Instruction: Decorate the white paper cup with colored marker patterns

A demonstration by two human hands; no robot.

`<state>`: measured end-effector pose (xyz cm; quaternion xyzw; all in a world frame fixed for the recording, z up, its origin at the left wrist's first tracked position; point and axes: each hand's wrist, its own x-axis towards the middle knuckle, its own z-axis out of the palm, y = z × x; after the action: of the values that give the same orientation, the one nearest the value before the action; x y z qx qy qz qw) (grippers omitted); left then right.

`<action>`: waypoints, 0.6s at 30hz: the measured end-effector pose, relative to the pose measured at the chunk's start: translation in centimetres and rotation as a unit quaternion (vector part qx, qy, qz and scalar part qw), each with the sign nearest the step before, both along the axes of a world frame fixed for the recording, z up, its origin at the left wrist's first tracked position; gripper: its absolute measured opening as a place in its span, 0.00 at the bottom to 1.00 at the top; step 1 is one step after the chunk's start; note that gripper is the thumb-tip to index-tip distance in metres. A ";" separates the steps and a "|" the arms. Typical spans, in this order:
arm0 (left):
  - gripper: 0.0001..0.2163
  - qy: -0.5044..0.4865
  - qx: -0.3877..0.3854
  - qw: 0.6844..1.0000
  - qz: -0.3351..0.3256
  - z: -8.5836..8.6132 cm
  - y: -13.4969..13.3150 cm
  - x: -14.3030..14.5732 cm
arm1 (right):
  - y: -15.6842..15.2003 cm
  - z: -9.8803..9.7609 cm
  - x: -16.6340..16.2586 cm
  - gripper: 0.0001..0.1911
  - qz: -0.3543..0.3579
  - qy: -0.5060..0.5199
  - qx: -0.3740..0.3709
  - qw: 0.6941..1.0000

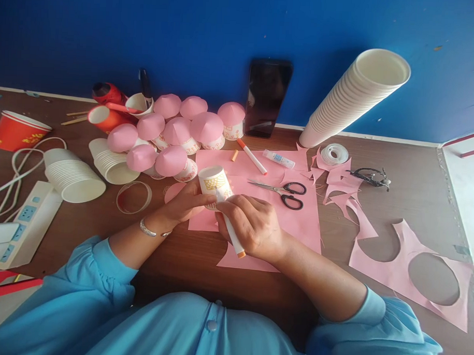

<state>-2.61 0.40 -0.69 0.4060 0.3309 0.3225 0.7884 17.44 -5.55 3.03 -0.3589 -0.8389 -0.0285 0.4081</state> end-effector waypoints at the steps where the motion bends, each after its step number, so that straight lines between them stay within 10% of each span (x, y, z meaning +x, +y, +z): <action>1: 0.25 -0.002 0.000 1.000 -0.001 0.0 0.0 0.0 | 0.0 0.0 0.0 0.14 0.000 -0.002 0.000 1.000; 18: 0.24 -0.008 -0.001 1.000 -0.001 0.1 0.0 0.0 | 0.0 0.3 -0.2 0.13 0.002 0.015 0.012 1.000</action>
<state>-2.65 0.40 -0.60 0.4032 0.3247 0.3242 0.7918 17.20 -5.59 3.38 -0.3531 -0.8330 -0.0320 0.4248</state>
